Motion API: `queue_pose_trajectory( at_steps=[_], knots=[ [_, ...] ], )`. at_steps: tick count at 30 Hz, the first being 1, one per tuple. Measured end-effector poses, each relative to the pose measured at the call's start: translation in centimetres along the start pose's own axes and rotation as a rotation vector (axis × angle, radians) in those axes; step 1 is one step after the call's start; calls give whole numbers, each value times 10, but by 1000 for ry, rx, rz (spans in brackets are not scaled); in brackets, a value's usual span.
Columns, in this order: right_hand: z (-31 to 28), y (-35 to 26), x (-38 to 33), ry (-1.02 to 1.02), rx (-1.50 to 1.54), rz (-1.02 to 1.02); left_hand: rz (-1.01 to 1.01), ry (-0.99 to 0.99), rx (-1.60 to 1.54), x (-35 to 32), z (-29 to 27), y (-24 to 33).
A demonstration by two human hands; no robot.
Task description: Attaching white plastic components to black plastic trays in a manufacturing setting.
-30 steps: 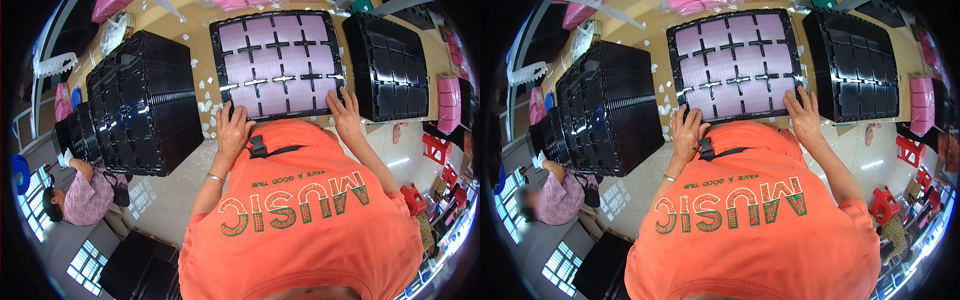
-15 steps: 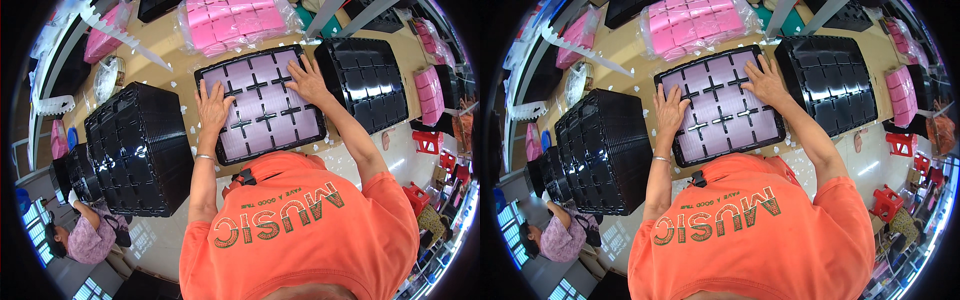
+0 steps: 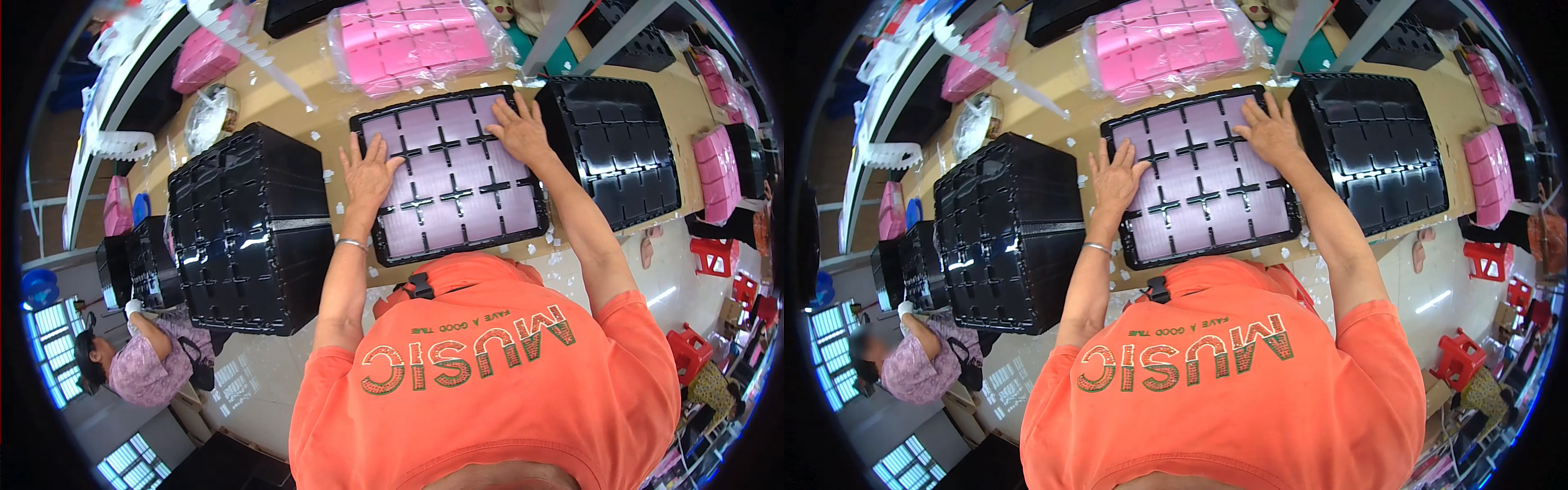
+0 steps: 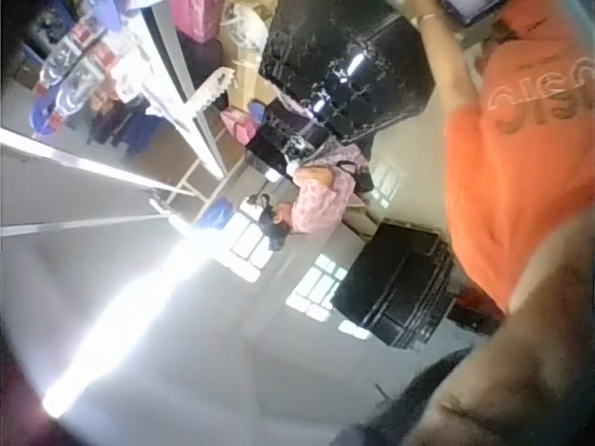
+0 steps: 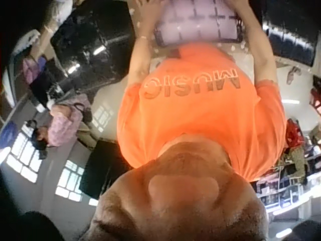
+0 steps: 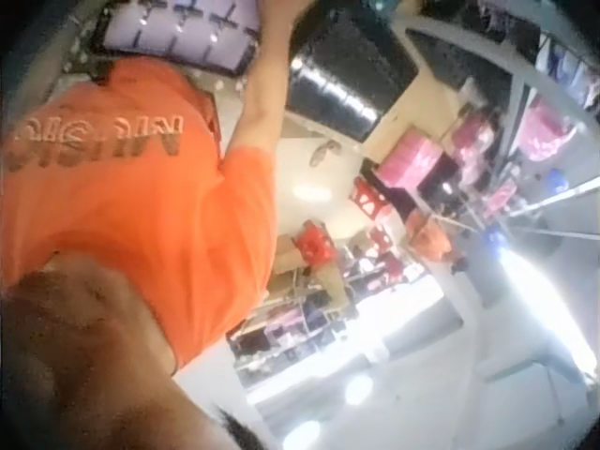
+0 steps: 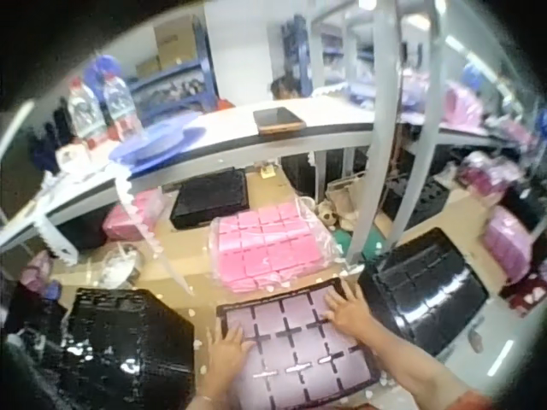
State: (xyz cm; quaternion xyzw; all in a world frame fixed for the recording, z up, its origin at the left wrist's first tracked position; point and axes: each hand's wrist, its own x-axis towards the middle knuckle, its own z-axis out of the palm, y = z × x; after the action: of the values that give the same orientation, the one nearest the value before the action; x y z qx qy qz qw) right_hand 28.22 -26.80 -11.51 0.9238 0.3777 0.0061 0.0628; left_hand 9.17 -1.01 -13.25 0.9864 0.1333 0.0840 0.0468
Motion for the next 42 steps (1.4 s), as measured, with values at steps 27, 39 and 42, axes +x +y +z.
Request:
queue_pose_trajectory(
  at_steps=[27,39,42],
  knots=[
    [19,4,-34,-10,759,666,-629,18,-833,-49,17,-35],
    [-155,52,-110,774,1207,419,-391,302,-1558,-28,-134,-24],
    [-232,107,-151,848,1314,350,-113,459,-1411,7,-211,39]
  ],
)
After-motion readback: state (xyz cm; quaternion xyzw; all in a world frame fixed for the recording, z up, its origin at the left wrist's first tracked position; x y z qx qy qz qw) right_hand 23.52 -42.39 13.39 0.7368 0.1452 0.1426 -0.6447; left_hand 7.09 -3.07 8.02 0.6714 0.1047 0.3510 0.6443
